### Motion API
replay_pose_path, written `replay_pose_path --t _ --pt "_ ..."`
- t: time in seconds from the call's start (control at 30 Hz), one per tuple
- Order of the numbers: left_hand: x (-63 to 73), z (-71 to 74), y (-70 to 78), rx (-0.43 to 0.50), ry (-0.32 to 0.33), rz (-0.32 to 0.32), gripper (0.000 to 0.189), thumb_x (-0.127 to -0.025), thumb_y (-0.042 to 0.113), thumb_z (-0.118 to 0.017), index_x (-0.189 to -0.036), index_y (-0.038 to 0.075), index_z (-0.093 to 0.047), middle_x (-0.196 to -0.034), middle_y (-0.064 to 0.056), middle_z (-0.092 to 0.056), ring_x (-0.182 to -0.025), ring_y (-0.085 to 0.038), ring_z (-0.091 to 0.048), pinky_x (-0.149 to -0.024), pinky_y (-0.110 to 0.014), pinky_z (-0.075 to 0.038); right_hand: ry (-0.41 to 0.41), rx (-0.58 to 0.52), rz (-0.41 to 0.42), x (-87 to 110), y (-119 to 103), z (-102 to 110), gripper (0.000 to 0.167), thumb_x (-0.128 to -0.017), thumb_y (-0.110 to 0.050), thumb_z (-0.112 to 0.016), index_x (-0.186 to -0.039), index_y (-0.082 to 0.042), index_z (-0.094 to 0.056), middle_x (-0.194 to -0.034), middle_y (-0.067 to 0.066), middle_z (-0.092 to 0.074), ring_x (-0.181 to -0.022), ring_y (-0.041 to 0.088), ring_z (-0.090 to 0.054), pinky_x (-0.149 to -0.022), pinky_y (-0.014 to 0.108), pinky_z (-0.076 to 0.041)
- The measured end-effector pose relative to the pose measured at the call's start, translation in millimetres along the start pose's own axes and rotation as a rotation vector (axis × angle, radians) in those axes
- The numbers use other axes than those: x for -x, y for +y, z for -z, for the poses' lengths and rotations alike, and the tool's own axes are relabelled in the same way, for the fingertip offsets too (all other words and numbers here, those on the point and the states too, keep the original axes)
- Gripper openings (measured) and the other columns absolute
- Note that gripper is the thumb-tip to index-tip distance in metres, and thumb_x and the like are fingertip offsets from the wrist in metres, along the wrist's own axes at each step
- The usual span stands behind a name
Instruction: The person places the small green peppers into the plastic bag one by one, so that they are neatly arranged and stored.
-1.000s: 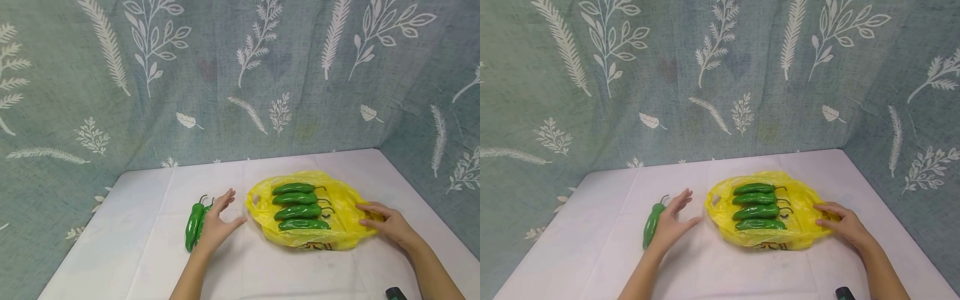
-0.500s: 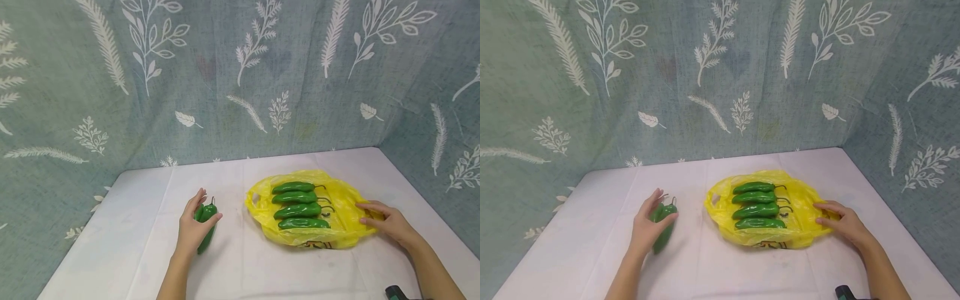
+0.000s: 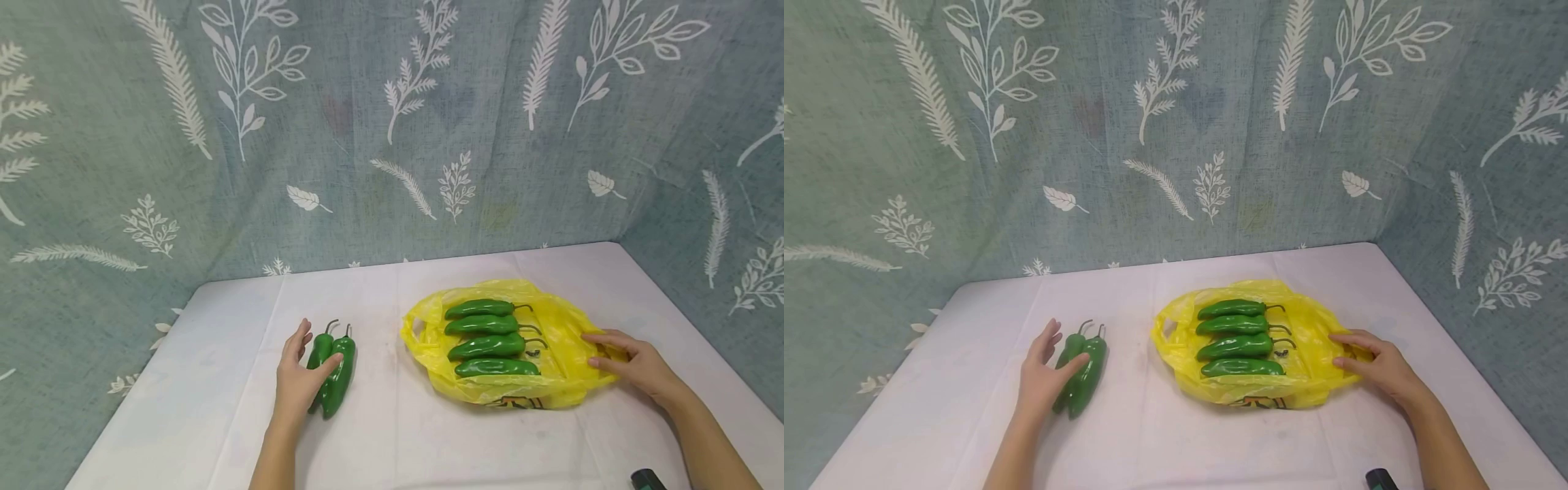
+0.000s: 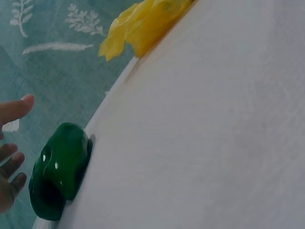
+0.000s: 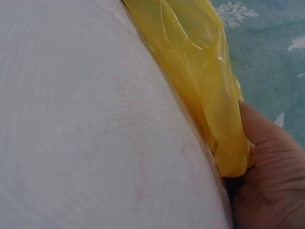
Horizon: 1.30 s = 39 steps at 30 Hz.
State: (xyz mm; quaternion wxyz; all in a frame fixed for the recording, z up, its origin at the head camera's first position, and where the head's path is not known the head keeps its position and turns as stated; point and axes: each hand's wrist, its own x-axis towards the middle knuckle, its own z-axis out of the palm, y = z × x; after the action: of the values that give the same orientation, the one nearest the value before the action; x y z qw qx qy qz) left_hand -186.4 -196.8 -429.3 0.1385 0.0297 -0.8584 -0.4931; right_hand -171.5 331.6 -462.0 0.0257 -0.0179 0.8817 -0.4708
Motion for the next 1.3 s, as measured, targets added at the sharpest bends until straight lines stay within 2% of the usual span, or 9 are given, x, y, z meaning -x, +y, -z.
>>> replay_pose_path --t 0.27,0.6,0.73,0.97,1.3 --pt "-0.8 6.3 -6.4 0.018 0.003 0.073 0.088 -0.079 0.023 -0.078 -0.149 0.007 -0.027 -0.149 -0.015 -0.033 -0.136 -0.032 -0.033 -0.113 -0.044 -0.026 0.005 0.000 0.008 -0.2 1 0 0.058 -0.088 -0.030 -0.067 -0.132 0.004 -0.051 -0.140 0.030 -0.037 -0.130 0.048 -0.028 -0.102 0.065 -0.025" --pt "0.7 0.0 -17.1 -0.048 -0.066 0.164 0.092 -0.081 0.027 -0.075 -0.150 0.004 -0.019 -0.151 -0.019 -0.028 -0.135 -0.038 -0.032 -0.110 -0.052 -0.029 0.003 0.004 0.003 0.2 1 -1 0.058 -0.088 -0.031 -0.067 -0.132 0.004 -0.051 -0.140 0.031 -0.037 -0.130 0.048 -0.028 -0.102 0.065 -0.025" --pt "0.9 -2.7 -19.6 -0.050 -0.087 0.186 0.094 -0.081 0.030 -0.075 -0.150 0.004 -0.018 -0.151 -0.020 -0.028 -0.135 -0.039 -0.032 -0.109 -0.054 -0.029 0.007 0.006 0.012 0.1 1 -1 0.058 -0.088 -0.030 -0.067 -0.131 0.004 -0.051 -0.139 0.031 -0.038 -0.130 0.048 -0.028 -0.102 0.065 -0.025" --pt "0.3 -4.5 -23.1 -0.030 -0.109 0.217 0.094 -0.082 0.038 -0.072 -0.150 0.002 -0.018 -0.151 -0.021 -0.029 -0.138 -0.037 -0.028 -0.112 -0.051 -0.025 0.015 0.015 0.021 -0.1 1 -1 0.057 -0.088 -0.031 -0.067 -0.131 0.003 -0.052 -0.138 0.030 -0.040 -0.129 0.047 -0.030 -0.102 0.064 -0.026" --pt "0.4 -3.8 -25.9 -0.036 -0.089 0.249 0.091 -0.082 0.043 -0.071 -0.148 0.000 -0.024 -0.147 -0.023 -0.034 -0.133 -0.039 -0.035 -0.108 -0.052 -0.033 0.009 0.013 0.014 0.3 0 0 0.058 -0.088 -0.031 -0.067 -0.131 0.004 -0.051 -0.140 0.031 -0.037 -0.130 0.050 -0.028 -0.102 0.065 -0.024"
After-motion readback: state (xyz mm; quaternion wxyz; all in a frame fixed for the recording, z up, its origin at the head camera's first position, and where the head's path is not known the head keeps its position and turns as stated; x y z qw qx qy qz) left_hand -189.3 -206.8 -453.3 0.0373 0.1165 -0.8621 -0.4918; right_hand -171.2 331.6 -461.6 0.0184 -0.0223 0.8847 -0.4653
